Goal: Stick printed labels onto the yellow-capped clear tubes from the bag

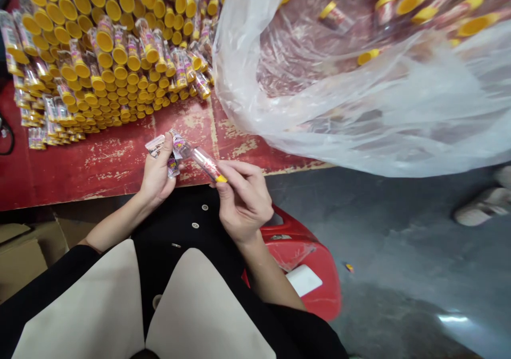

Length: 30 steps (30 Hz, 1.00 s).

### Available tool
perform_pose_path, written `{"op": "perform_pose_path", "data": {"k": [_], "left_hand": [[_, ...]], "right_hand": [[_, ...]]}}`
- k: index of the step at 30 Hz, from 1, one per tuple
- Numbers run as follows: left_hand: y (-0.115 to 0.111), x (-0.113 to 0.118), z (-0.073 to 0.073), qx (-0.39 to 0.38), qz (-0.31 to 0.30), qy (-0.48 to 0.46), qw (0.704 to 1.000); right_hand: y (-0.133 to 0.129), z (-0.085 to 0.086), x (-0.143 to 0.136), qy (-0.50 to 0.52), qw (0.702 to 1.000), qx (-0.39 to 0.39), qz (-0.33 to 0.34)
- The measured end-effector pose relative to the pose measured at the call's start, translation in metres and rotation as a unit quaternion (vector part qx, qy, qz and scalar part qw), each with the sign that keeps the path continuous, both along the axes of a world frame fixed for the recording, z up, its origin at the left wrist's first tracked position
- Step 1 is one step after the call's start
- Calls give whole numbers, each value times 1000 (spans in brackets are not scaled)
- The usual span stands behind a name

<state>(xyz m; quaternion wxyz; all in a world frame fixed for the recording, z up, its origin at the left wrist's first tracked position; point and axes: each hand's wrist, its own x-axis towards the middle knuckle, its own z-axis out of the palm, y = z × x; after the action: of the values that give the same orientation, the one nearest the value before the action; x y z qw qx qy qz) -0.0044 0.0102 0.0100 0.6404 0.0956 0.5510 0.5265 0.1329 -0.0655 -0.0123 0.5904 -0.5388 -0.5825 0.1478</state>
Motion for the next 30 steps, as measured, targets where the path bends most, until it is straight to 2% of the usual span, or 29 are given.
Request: {"op": "perform_pose_path", "data": {"k": [3, 6, 12, 17, 20, 23, 27, 30], "left_hand": [[2, -1, -3, -16, -12, -13, 1000], [1, 0, -4, 5, -12, -21, 1000], [-2, 3, -4, 30, -7, -4, 1000], [-3, 4, -2, 20, -7, 20, 1000], [-4, 3, 1, 26, -14, 30, 999], [-6, 0, 3, 42, -48, 15, 998], [-7, -4, 2, 33, -78, 11, 996], [-8, -5, -1, 38, -83, 48, 995]], "right_hand": [[-4, -1, 1, 42, 999, -18, 5], [-4, 1, 2, 37, 999, -20, 32], [1, 11, 1, -87, 994, 27, 67], [-2, 20, -3, -114, 991, 28, 60], [-3, 17, -4, -123, 992, 33, 25], [-4, 8, -2, -93, 995, 42, -2], [-4, -2, 0, -37, 999, 36, 4], [-6, -1, 0, -50, 997, 54, 14]]}}
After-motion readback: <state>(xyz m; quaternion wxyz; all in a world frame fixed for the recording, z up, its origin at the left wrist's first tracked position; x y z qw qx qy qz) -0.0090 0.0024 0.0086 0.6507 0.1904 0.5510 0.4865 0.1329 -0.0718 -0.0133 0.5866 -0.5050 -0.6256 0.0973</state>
